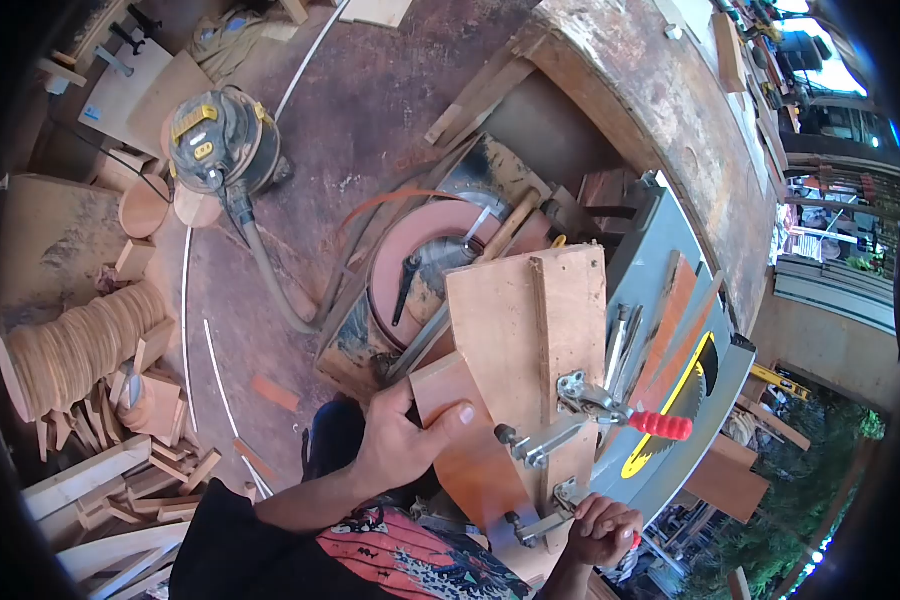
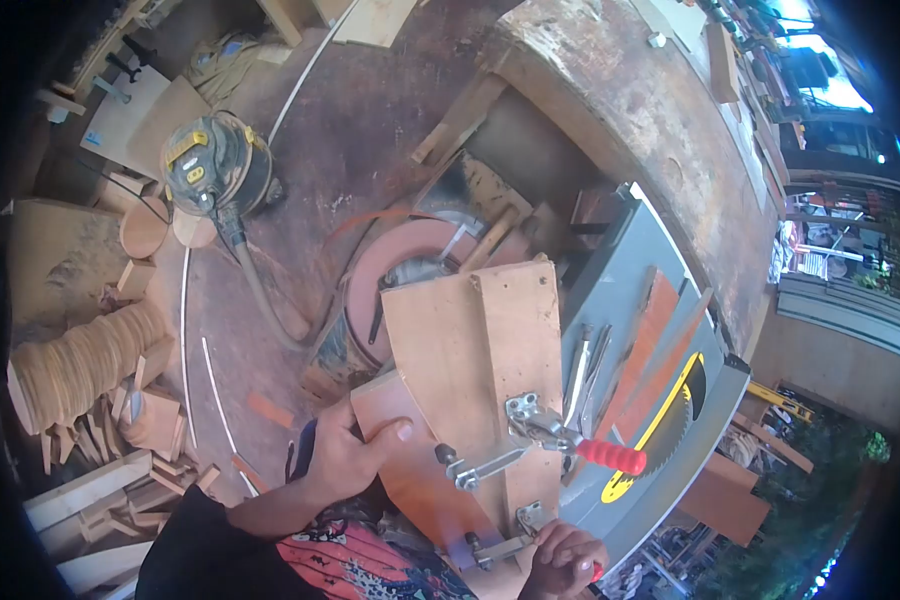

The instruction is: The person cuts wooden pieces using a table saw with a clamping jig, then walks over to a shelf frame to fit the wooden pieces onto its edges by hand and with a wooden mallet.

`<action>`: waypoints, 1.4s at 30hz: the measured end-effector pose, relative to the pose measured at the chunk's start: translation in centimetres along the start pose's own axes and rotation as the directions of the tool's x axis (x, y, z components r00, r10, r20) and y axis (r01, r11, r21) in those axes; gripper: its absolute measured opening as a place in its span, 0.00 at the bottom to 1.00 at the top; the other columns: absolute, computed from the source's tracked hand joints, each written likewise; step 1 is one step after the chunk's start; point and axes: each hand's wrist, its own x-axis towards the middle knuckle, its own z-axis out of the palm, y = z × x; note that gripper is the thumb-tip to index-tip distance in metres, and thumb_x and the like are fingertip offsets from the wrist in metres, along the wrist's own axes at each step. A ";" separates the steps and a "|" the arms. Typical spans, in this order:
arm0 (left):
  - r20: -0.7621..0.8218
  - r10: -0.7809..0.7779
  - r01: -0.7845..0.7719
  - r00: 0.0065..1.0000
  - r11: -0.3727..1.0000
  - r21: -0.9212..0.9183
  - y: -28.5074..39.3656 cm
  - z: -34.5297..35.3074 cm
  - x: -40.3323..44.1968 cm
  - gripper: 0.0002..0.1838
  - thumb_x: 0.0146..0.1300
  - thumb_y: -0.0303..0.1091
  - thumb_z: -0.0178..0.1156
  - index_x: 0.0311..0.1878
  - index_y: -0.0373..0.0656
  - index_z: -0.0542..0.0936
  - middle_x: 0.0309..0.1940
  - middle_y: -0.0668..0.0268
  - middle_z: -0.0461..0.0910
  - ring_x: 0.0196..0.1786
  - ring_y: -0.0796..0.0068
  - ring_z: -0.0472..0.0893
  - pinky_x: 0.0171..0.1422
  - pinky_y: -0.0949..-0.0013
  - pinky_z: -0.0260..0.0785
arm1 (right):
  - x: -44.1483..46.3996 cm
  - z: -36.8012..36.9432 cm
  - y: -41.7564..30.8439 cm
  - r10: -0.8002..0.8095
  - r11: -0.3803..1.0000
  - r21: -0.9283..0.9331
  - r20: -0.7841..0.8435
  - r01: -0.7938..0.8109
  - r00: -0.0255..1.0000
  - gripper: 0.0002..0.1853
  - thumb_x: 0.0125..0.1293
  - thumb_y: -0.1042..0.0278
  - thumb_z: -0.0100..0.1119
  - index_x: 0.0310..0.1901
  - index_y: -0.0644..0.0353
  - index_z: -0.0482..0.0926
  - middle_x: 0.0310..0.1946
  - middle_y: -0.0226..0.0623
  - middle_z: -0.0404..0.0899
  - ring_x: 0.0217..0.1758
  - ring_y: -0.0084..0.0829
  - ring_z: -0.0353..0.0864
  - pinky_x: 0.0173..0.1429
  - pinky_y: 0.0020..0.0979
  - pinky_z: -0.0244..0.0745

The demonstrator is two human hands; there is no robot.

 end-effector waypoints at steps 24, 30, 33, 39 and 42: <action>0.010 -0.044 0.044 0.999 0.999 -0.005 0.4 -0.3 0.0 0.22 0.65 0.38 0.72 0.55 0.32 0.82 0.43 0.59 0.88 0.47 0.76 0.85 0.53 0.68 0.77 | -0.3 -0.5 0.1 0.028 1.000 0.014 -0.027 -0.028 0.999 0.15 0.75 0.63 0.52 0.30 0.60 0.71 0.13 0.29 0.62 0.13 0.25 0.64 0.29 0.36 0.72; 0.022 -0.032 0.030 0.999 0.995 0.091 0.2 -0.5 0.0 0.22 0.65 0.36 0.71 0.56 0.32 0.81 0.47 0.59 0.87 0.50 0.75 0.84 0.55 0.69 0.76 | -0.4 -0.6 0.0 -0.002 0.998 -0.061 0.015 0.002 1.000 0.15 0.75 0.62 0.54 0.29 0.58 0.69 0.13 0.28 0.61 0.12 0.25 0.62 0.27 0.37 0.72; -0.021 -0.023 0.024 1.000 0.999 0.043 -0.1 0.1 -0.1 0.21 0.65 0.35 0.71 0.56 0.31 0.79 0.48 0.59 0.85 0.51 0.74 0.83 0.56 0.68 0.75 | -0.3 -0.6 -0.2 0.004 0.995 -0.096 0.033 -0.001 0.999 0.16 0.75 0.61 0.54 0.29 0.57 0.68 0.13 0.27 0.60 0.12 0.24 0.61 0.26 0.37 0.72; 0.065 -0.124 0.132 0.990 0.982 -0.133 0.4 0.7 -0.3 0.14 0.67 0.30 0.67 0.51 0.31 0.81 0.45 0.63 0.85 0.47 0.75 0.84 0.54 0.68 0.76 | 0.4 -0.6 -0.9 0.075 0.990 -0.129 0.100 -0.062 0.992 0.21 0.76 0.61 0.52 0.22 0.54 0.63 0.10 0.23 0.54 0.12 0.25 0.59 0.26 0.36 0.71; 0.054 -0.161 0.165 0.985 0.983 -0.083 -0.3 1.6 -2.2 0.13 0.67 0.29 0.67 0.50 0.32 0.82 0.46 0.64 0.85 0.48 0.75 0.83 0.55 0.70 0.75 | 0.7 -0.2 -1.0 0.088 0.978 -0.191 0.036 -0.080 0.995 0.28 0.75 0.55 0.53 0.17 0.53 0.57 0.10 0.24 0.54 0.12 0.25 0.59 0.27 0.36 0.71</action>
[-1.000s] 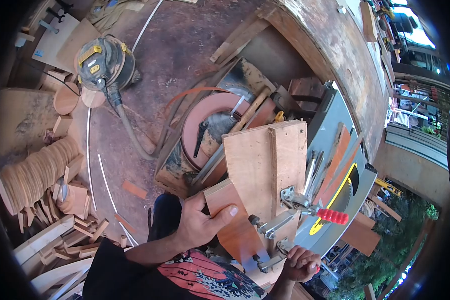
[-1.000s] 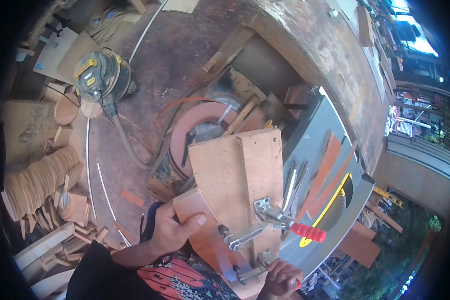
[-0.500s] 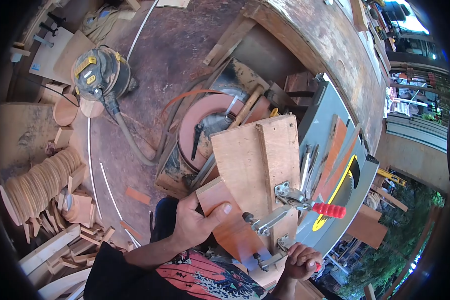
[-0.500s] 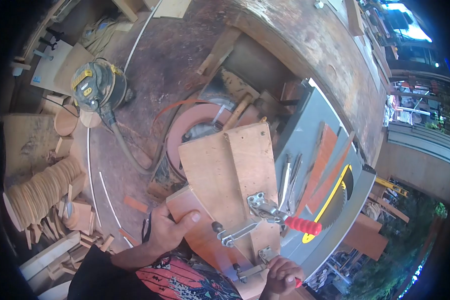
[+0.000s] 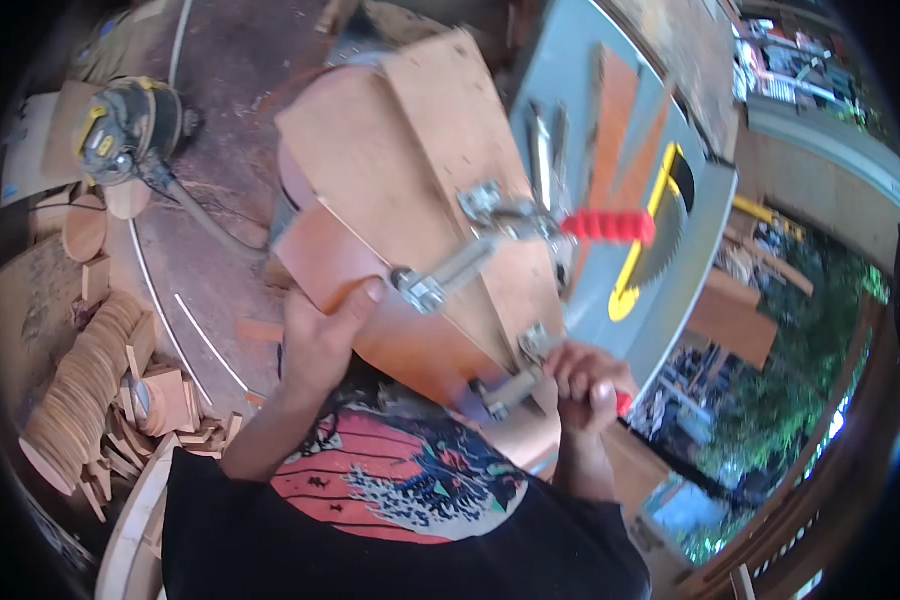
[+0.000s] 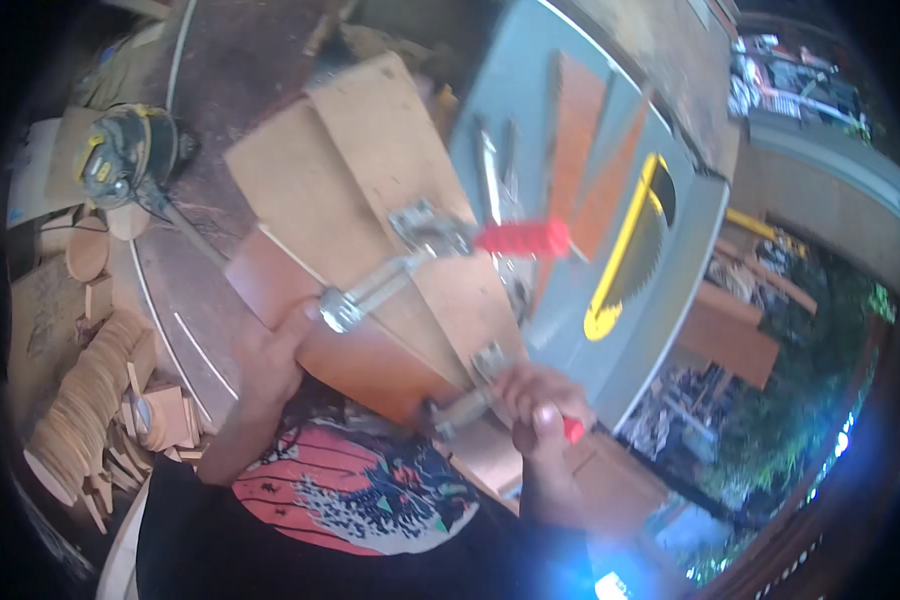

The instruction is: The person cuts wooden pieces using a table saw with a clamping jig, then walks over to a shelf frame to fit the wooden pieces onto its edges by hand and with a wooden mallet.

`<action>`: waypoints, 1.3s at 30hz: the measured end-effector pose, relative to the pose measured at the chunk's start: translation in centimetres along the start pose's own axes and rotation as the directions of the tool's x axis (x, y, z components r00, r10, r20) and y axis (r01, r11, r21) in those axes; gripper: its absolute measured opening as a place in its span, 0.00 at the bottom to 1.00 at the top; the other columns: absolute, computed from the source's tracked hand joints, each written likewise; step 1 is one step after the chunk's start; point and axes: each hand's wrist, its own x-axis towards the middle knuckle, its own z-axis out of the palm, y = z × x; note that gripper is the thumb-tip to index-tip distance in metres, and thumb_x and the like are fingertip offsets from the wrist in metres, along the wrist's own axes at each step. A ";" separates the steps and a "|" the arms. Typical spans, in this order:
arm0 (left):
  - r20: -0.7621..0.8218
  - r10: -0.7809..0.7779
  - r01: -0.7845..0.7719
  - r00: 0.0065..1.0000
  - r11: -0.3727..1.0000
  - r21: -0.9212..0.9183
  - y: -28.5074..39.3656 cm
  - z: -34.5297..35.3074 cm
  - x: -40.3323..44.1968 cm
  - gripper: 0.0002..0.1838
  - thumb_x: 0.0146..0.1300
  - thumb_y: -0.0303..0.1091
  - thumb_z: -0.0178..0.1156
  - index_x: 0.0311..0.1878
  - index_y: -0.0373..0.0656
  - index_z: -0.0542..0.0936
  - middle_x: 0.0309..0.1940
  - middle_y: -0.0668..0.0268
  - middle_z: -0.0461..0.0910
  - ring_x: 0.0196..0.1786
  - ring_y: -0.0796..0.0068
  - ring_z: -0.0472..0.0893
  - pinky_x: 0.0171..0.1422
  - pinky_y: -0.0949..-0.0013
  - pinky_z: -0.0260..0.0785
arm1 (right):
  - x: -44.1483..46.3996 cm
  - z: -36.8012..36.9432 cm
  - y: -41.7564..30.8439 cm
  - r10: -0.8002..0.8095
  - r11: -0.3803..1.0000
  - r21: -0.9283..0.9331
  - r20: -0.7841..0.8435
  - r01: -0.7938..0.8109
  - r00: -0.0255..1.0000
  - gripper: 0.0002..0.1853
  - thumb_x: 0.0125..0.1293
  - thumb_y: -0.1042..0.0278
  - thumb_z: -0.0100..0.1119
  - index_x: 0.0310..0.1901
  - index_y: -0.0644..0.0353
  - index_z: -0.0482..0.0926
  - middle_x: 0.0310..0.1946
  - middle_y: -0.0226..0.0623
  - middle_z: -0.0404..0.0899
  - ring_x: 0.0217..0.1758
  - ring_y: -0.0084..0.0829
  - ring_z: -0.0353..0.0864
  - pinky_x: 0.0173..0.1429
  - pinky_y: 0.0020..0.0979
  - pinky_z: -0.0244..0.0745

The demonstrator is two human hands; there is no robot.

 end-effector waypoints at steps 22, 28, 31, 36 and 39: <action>-0.183 0.358 -0.340 0.916 0.933 0.122 -5.4 4.0 -3.3 0.26 0.66 0.30 0.68 0.63 0.28 0.73 0.56 0.55 0.81 0.56 0.67 0.83 0.60 0.66 0.76 | -0.6 -0.9 3.5 -0.275 0.952 0.118 -0.064 0.281 0.959 0.10 0.74 0.70 0.59 0.33 0.63 0.76 0.15 0.31 0.71 0.15 0.20 0.69 0.21 0.27 0.67; -0.200 0.425 -0.356 0.883 0.883 0.306 -5.6 3.1 -3.1 0.28 0.63 0.36 0.72 0.59 0.26 0.75 0.46 0.54 0.85 0.45 0.68 0.86 0.47 0.69 0.79 | -0.2 -0.8 3.6 -0.299 0.937 0.179 -0.040 0.301 0.954 0.12 0.74 0.67 0.61 0.33 0.62 0.75 0.16 0.29 0.72 0.16 0.19 0.70 0.21 0.26 0.68; -0.217 0.398 -0.311 0.891 0.886 0.345 -6.5 3.4 -5.4 0.29 0.61 0.39 0.73 0.56 0.26 0.75 0.39 0.55 0.85 0.38 0.70 0.85 0.39 0.71 0.79 | -0.5 -0.7 3.7 -0.267 0.943 0.196 -0.033 0.269 0.963 0.12 0.74 0.66 0.61 0.33 0.62 0.75 0.16 0.28 0.71 0.16 0.19 0.69 0.22 0.26 0.68; -0.204 0.297 -0.202 0.933 0.901 0.385 -8.5 4.7 -9.2 0.32 0.65 0.33 0.70 0.63 0.23 0.67 0.52 0.49 0.81 0.50 0.60 0.86 0.51 0.60 0.83 | -0.5 -0.9 3.3 -0.204 0.952 0.235 0.002 0.198 0.979 0.12 0.75 0.65 0.61 0.35 0.62 0.74 0.16 0.26 0.68 0.16 0.18 0.67 0.22 0.27 0.68; -0.156 0.256 -0.202 0.954 0.933 0.298 -8.2 5.1 -9.9 0.30 0.66 0.31 0.69 0.64 0.22 0.67 0.53 0.48 0.80 0.51 0.58 0.86 0.53 0.58 0.84 | -0.5 -0.7 3.0 -0.165 0.967 0.196 -0.005 0.163 0.986 0.12 0.76 0.64 0.60 0.35 0.61 0.73 0.15 0.24 0.66 0.16 0.18 0.65 0.22 0.27 0.68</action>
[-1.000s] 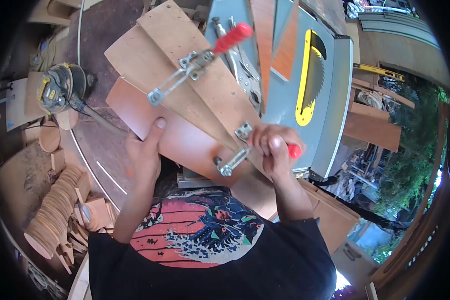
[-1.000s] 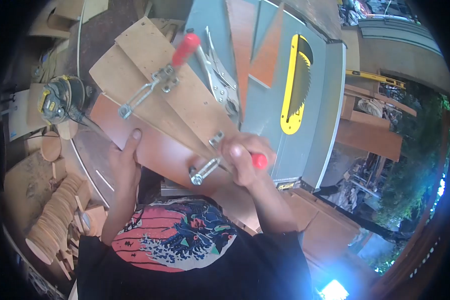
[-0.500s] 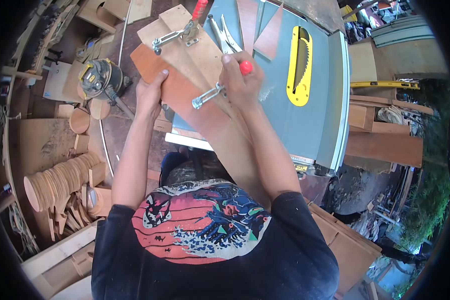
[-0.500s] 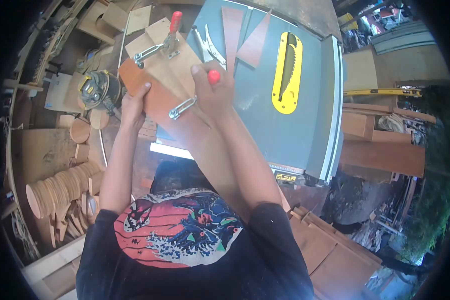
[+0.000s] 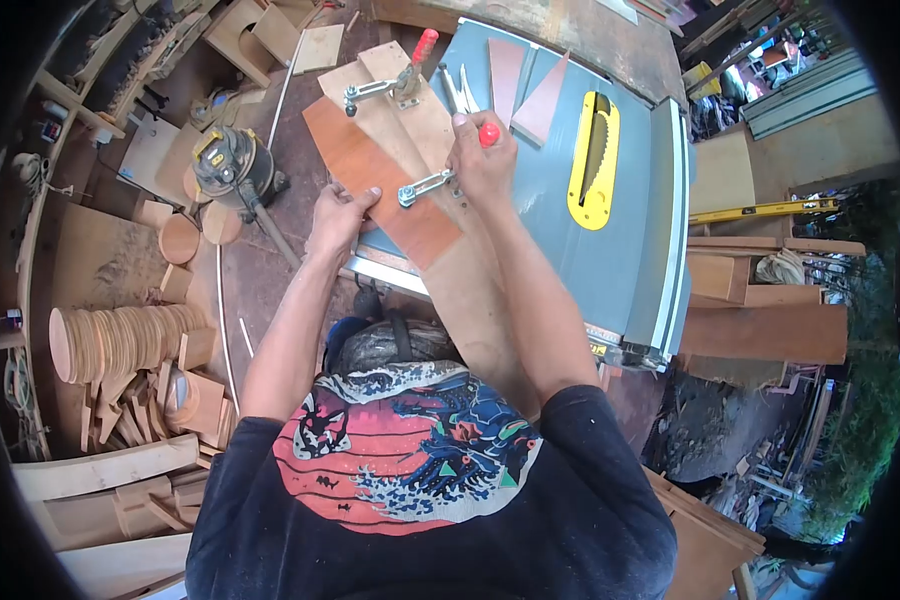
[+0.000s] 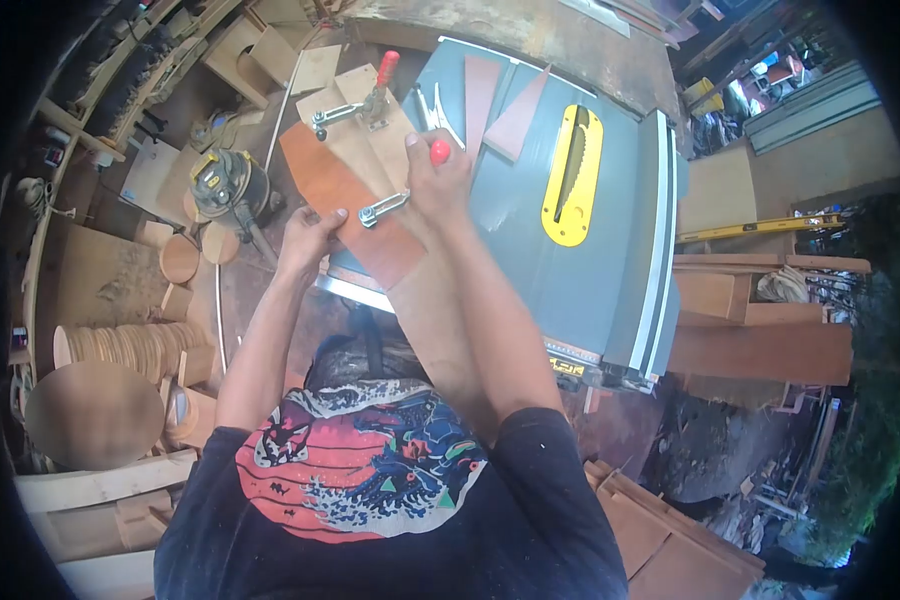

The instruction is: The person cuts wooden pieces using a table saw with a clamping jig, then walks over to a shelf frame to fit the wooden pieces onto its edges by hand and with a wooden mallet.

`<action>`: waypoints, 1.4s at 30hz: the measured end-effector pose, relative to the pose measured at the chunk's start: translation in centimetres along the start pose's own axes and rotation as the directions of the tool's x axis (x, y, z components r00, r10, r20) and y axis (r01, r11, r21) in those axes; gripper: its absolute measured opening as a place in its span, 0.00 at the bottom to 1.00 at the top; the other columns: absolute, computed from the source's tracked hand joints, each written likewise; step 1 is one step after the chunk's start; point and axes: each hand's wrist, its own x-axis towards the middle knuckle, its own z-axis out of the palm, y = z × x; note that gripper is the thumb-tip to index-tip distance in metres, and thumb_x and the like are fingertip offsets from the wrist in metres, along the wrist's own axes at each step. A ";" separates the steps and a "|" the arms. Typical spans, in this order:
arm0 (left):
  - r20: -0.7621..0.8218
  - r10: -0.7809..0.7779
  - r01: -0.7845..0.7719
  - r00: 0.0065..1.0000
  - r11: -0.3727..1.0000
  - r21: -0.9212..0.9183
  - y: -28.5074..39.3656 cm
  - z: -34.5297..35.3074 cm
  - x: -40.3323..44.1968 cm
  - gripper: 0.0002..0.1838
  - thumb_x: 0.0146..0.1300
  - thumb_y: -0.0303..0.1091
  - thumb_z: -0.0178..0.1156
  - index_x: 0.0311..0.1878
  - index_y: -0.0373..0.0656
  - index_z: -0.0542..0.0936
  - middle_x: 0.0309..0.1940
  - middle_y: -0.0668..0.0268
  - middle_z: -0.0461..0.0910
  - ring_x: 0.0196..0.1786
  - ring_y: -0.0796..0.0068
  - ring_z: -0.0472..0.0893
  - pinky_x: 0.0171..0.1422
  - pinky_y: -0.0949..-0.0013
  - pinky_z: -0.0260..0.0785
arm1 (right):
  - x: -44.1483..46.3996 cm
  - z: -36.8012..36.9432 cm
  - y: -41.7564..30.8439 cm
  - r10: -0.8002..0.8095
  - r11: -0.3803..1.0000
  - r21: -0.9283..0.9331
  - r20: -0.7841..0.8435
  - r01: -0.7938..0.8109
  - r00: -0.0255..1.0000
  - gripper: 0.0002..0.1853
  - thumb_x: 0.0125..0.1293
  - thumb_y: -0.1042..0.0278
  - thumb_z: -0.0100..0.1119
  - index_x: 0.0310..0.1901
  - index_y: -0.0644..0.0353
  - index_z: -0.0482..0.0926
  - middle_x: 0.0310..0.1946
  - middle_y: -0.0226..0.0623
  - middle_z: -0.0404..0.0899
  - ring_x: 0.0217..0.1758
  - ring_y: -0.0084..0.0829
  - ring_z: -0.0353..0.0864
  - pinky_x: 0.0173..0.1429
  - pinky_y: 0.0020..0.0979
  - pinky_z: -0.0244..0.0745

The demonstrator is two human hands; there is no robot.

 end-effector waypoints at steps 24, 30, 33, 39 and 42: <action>0.149 -0.010 0.014 0.989 1.000 -0.026 0.7 -1.4 1.2 0.22 0.67 0.30 0.67 0.59 0.29 0.73 0.50 0.53 0.83 0.47 0.64 0.87 0.44 0.64 0.83 | 0.8 -0.5 -0.8 0.105 0.993 0.054 0.025 -0.106 0.994 0.15 0.78 0.62 0.55 0.35 0.64 0.74 0.14 0.26 0.62 0.14 0.20 0.62 0.23 0.30 0.70; 0.066 -0.036 0.034 0.997 0.999 0.035 0.8 -1.1 0.8 0.22 0.66 0.31 0.69 0.57 0.29 0.73 0.47 0.54 0.83 0.43 0.65 0.86 0.41 0.66 0.82 | 0.6 -0.3 -1.0 0.140 0.985 0.100 0.036 -0.143 0.989 0.15 0.78 0.62 0.56 0.35 0.64 0.74 0.14 0.25 0.63 0.14 0.20 0.62 0.24 0.30 0.70; 0.088 -0.026 0.025 0.996 1.000 0.008 1.2 -1.0 0.6 0.22 0.65 0.32 0.70 0.55 0.30 0.74 0.46 0.54 0.83 0.42 0.67 0.86 0.41 0.67 0.81 | 0.7 -0.5 -1.0 0.141 0.981 0.124 0.053 -0.147 0.989 0.15 0.78 0.62 0.56 0.35 0.64 0.74 0.15 0.26 0.65 0.15 0.20 0.64 0.23 0.29 0.69; 0.058 0.008 -0.006 0.998 0.999 -0.033 1.4 -0.6 0.0 0.22 0.65 0.33 0.72 0.53 0.30 0.74 0.43 0.55 0.82 0.40 0.68 0.86 0.37 0.69 0.81 | 0.8 -0.7 -0.2 0.107 0.991 0.078 0.037 -0.110 0.994 0.14 0.76 0.62 0.58 0.35 0.63 0.76 0.16 0.28 0.70 0.16 0.21 0.70 0.22 0.28 0.68; 0.084 0.020 -0.019 0.996 1.000 -0.020 1.4 -0.7 0.2 0.22 0.64 0.33 0.72 0.53 0.30 0.73 0.43 0.55 0.82 0.39 0.68 0.85 0.36 0.69 0.81 | 0.9 -0.7 -0.2 0.104 0.991 0.081 0.039 -0.107 0.994 0.14 0.76 0.62 0.58 0.34 0.63 0.76 0.16 0.29 0.70 0.16 0.22 0.70 0.22 0.29 0.69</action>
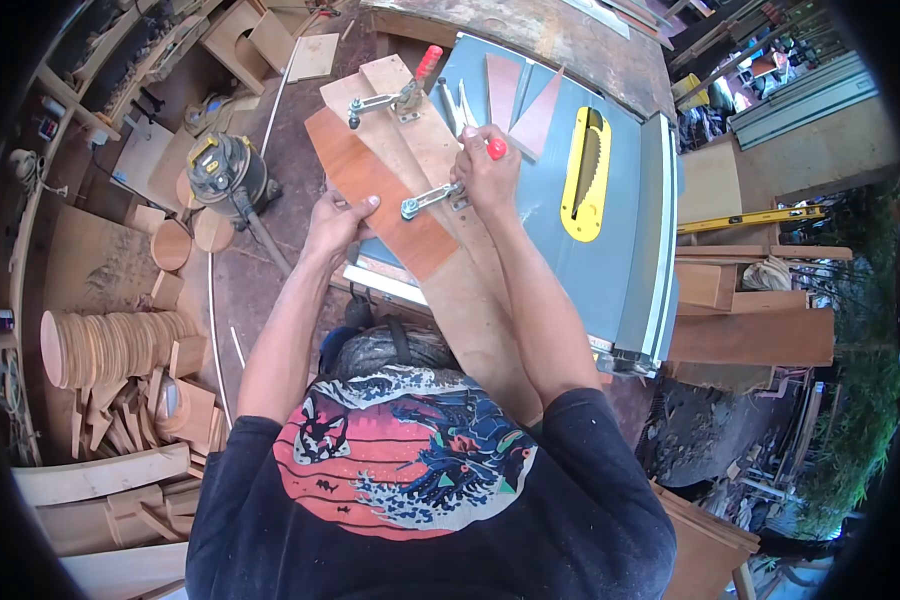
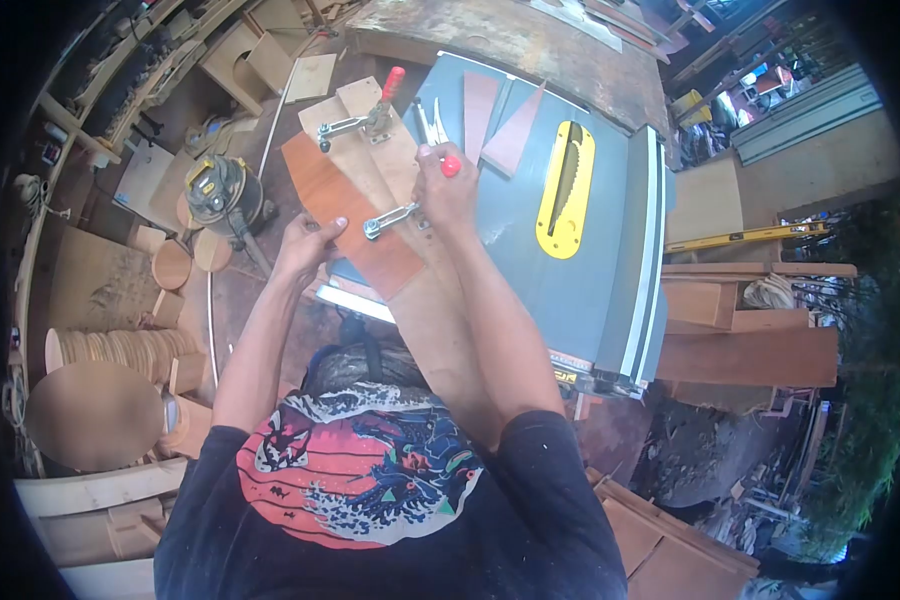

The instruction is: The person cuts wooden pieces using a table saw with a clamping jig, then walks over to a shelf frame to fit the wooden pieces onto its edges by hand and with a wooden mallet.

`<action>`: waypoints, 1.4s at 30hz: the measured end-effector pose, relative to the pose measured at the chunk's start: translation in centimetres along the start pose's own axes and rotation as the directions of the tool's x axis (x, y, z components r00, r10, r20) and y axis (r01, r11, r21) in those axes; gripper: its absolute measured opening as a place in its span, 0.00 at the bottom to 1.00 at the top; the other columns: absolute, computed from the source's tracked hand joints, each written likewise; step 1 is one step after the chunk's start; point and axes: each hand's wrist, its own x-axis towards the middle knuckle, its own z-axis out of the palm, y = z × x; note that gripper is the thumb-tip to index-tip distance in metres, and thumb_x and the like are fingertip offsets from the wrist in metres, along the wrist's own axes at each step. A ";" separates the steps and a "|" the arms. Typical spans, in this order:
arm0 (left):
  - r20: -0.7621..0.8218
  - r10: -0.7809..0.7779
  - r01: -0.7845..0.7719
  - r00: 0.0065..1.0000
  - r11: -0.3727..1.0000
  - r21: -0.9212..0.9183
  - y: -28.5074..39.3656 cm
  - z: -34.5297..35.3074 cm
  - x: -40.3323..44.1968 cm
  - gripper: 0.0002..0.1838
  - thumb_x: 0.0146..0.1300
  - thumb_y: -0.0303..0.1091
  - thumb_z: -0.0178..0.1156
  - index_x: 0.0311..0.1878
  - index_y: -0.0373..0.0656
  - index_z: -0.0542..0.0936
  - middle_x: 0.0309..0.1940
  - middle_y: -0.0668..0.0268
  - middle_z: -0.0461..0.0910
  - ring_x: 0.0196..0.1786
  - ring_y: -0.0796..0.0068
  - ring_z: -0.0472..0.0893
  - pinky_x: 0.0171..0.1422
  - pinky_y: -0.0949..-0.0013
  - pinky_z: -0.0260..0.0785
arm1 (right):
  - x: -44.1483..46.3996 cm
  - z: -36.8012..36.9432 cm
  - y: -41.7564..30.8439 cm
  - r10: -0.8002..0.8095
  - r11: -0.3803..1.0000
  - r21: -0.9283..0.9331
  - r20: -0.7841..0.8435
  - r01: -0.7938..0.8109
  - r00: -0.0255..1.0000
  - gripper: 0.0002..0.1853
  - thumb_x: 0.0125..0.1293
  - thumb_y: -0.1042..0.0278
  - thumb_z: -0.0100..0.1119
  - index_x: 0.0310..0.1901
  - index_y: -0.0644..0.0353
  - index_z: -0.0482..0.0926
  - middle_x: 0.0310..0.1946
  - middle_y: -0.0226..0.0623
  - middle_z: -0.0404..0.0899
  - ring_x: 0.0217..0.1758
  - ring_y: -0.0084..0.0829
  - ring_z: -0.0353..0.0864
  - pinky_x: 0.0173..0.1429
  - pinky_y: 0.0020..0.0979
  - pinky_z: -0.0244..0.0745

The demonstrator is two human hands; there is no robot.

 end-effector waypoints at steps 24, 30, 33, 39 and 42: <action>-0.070 -0.046 0.051 0.997 0.995 0.082 -0.6 -0.3 0.8 0.29 0.63 0.35 0.73 0.59 0.28 0.70 0.46 0.52 0.81 0.42 0.66 0.85 0.40 0.66 0.81 | -0.3 -0.2 1.5 -0.243 0.935 -0.246 0.085 0.257 0.966 0.14 0.76 0.63 0.60 0.35 0.64 0.75 0.17 0.29 0.72 0.18 0.20 0.72 0.23 0.27 0.69; 0.008 -0.035 0.035 0.999 0.998 0.050 -0.5 -0.5 0.8 0.29 0.64 0.34 0.72 0.59 0.28 0.70 0.48 0.51 0.81 0.44 0.64 0.86 0.42 0.62 0.83 | -1.3 -0.1 0.7 -0.288 0.841 -0.415 0.200 0.347 0.937 0.13 0.76 0.63 0.60 0.37 0.63 0.77 0.17 0.27 0.74 0.19 0.19 0.73 0.23 0.27 0.67; -0.038 -0.039 0.040 0.999 0.999 0.033 0.4 0.0 0.0 0.30 0.63 0.33 0.72 0.60 0.28 0.67 0.51 0.49 0.80 0.45 0.60 0.87 0.46 0.60 0.86 | -0.6 -0.4 0.9 -0.218 0.851 -0.436 0.214 0.293 0.952 0.12 0.76 0.63 0.60 0.38 0.64 0.78 0.18 0.26 0.75 0.21 0.19 0.73 0.25 0.27 0.67; -0.059 -0.116 0.115 0.992 0.993 -0.005 1.1 -2.5 2.5 0.25 0.66 0.34 0.70 0.58 0.30 0.71 0.46 0.54 0.84 0.42 0.67 0.88 0.36 0.71 0.83 | 0.3 -2.0 -4.0 0.135 0.974 0.077 0.565 -0.215 0.814 0.23 0.70 0.60 0.65 0.60 0.64 0.74 0.38 0.37 0.79 0.42 0.24 0.79 0.41 0.28 0.75; -0.036 -0.081 0.074 0.996 0.983 -0.166 1.8 -5.2 7.0 0.24 0.67 0.36 0.69 0.57 0.31 0.71 0.45 0.55 0.84 0.39 0.70 0.88 0.33 0.73 0.81 | 3.7 -1.1 -6.5 0.159 0.952 0.148 0.510 -0.268 0.846 0.33 0.69 0.59 0.66 0.70 0.64 0.66 0.48 0.40 0.78 0.51 0.28 0.78 0.49 0.31 0.78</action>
